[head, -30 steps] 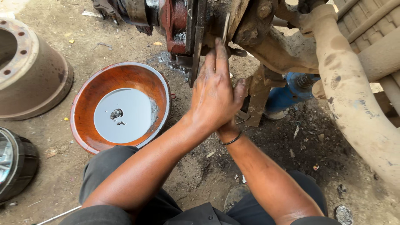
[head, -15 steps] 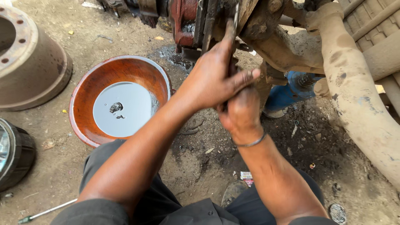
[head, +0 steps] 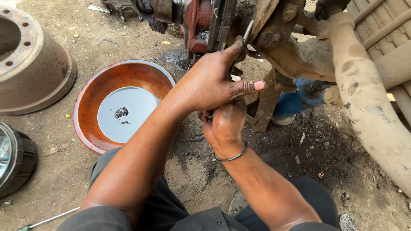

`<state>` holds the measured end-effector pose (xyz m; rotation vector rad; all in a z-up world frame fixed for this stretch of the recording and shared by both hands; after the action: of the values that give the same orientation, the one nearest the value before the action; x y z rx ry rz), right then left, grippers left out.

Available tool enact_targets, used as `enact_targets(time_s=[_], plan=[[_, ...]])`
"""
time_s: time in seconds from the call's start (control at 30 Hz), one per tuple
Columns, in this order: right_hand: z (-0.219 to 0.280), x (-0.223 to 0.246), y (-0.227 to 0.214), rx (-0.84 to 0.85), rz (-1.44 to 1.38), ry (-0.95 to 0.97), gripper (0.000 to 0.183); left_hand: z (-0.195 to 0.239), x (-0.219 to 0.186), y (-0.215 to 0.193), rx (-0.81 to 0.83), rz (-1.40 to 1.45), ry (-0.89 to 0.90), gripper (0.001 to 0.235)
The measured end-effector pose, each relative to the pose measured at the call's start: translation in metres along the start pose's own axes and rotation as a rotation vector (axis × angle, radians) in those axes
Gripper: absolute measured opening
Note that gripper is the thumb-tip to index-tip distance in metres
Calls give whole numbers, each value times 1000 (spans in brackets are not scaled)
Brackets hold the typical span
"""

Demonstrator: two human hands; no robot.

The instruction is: The person uses a screwdriver to scrape and clean the brake assembly of a vehicle. They repeatedly scrape the metal surfaces to remove grime and debris.

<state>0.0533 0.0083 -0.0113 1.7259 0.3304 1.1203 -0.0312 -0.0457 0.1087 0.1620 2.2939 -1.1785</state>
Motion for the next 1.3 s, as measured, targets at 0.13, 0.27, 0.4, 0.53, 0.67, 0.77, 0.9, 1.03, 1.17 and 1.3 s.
enact_targets(time_s=[0.13,0.27,0.4,0.53,0.67,0.77,0.9,1.03,1.17,1.3], plan=[[-6,8,29,124,-39,-52,20,1,7,8,9,-15,13,105],[-20,32,59,103,-192,16,49,-3,0,9,-87,3,84,118],[-5,38,70,96,-14,-114,39,0,-4,7,112,-11,-48,122],[-10,41,55,58,17,-116,38,2,-5,6,117,-2,17,122],[-27,52,32,102,-6,-44,42,-6,-9,6,-25,40,68,119],[-23,64,15,182,406,-111,38,-11,-21,9,139,8,-25,122],[5,64,-13,266,479,-78,36,3,-47,14,368,-177,-147,127],[13,49,-36,299,857,42,38,9,-50,15,414,-216,-257,118],[6,25,-59,258,282,-24,26,11,-36,28,198,-216,-237,105],[-13,12,-79,309,598,-155,32,21,-27,38,-85,-310,-184,93]])
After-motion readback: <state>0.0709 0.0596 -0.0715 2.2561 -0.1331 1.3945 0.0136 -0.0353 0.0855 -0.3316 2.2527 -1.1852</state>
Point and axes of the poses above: each hand's wrist, its own z-axis away from the middle knuckle, its own y-axis out of the palm, x = y × z, the point moved 3 cm from there along -z, towards the middle knuckle, and after that the axes turned 15 degrees about -z, right-handed, at the moved point
